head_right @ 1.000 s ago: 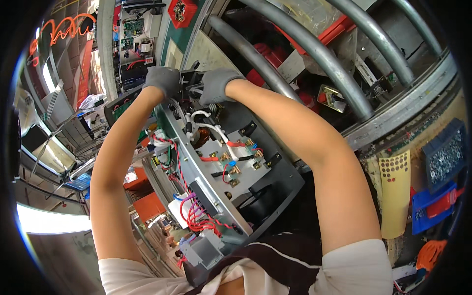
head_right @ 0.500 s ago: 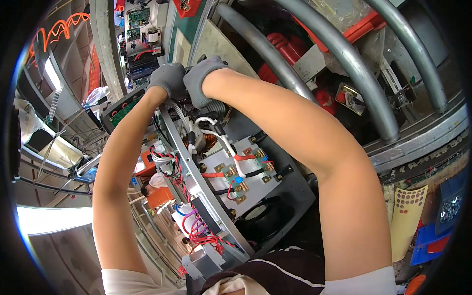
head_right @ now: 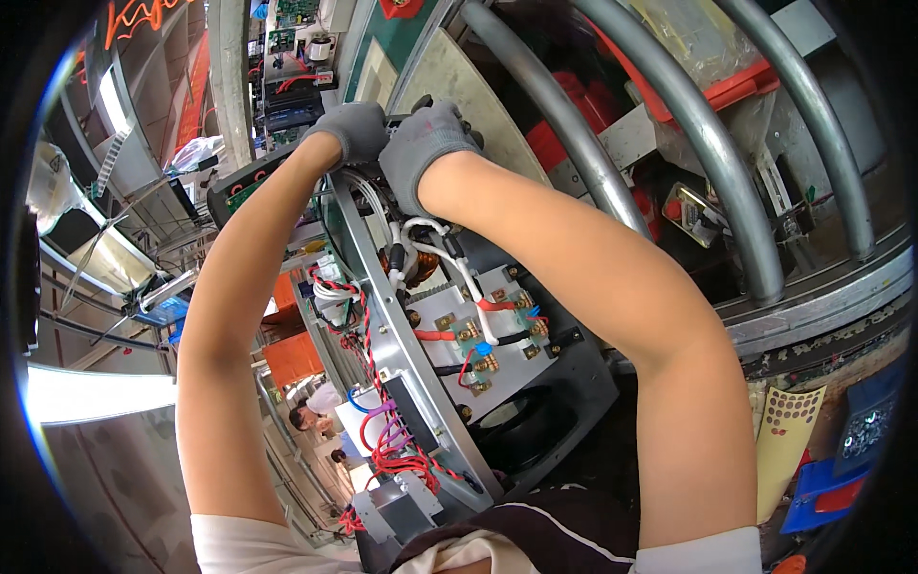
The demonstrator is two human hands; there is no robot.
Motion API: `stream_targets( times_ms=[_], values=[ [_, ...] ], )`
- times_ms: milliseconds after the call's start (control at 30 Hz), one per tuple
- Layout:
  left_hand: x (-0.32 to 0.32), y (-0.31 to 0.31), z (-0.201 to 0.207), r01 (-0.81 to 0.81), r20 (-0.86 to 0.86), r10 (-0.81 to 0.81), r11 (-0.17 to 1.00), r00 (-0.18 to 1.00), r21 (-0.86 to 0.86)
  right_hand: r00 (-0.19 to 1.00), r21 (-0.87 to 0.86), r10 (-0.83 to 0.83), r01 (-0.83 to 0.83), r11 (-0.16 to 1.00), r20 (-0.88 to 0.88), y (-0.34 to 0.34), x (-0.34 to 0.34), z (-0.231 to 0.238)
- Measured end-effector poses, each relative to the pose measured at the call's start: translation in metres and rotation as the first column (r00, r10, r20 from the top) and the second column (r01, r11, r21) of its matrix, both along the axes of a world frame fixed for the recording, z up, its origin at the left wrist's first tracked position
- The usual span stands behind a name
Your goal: The person assembles an electronic device on a factory workbench. They handle a metal casing, apply a label, and use a power drill to secure internal components. The person also connects wires to a circuit board and adjusts various parts within the device.
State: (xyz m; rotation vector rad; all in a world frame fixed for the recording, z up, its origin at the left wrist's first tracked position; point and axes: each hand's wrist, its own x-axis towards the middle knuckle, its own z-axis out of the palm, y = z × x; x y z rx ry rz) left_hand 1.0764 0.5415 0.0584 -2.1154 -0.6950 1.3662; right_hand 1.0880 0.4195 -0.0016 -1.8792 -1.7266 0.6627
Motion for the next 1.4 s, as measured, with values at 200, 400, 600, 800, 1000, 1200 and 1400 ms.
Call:
stream_targets(
  times_ms=[200,400,600,800,1000,1200,1400],
  values=[
    [-0.004,0.006,-0.001,0.011,-0.007,-0.011,1.000,1.000,-0.016,0.996,-0.002,0.062,-0.062,0.998,-0.059,0.009,0.005,-0.006],
    [-0.005,0.003,-0.001,0.047,-0.016,-0.047,0.999,0.999,-0.007,0.973,0.016,0.062,-0.059,0.998,-0.222,0.017,0.005,-0.016],
    [-0.008,0.003,-0.002,0.051,0.013,-0.052,0.999,0.999,0.017,0.982,0.063,0.081,-0.071,0.995,-0.168,0.016,0.006,-0.017],
    [0.002,0.010,0.002,0.062,0.229,-0.057,0.998,0.972,-0.013,0.974,0.187,-0.089,0.129,0.974,-0.207,0.007,-0.008,-0.035],
    [-0.005,-0.001,0.001,0.020,0.300,0.042,0.979,0.953,-0.201,0.406,-0.050,-0.493,0.731,0.681,-0.770,-0.058,0.020,-0.086],
    [-0.013,-0.020,-0.053,0.101,0.053,-0.092,0.974,0.994,-0.202,0.080,-0.301,-0.557,0.773,0.558,-0.827,-0.141,0.017,-0.118],
    [-0.045,0.014,-0.113,-0.016,-0.028,0.009,0.967,1.000,-0.255,-0.028,-0.366,-0.510,0.731,0.577,-0.860,-0.209,-0.019,-0.113]
  ],
)
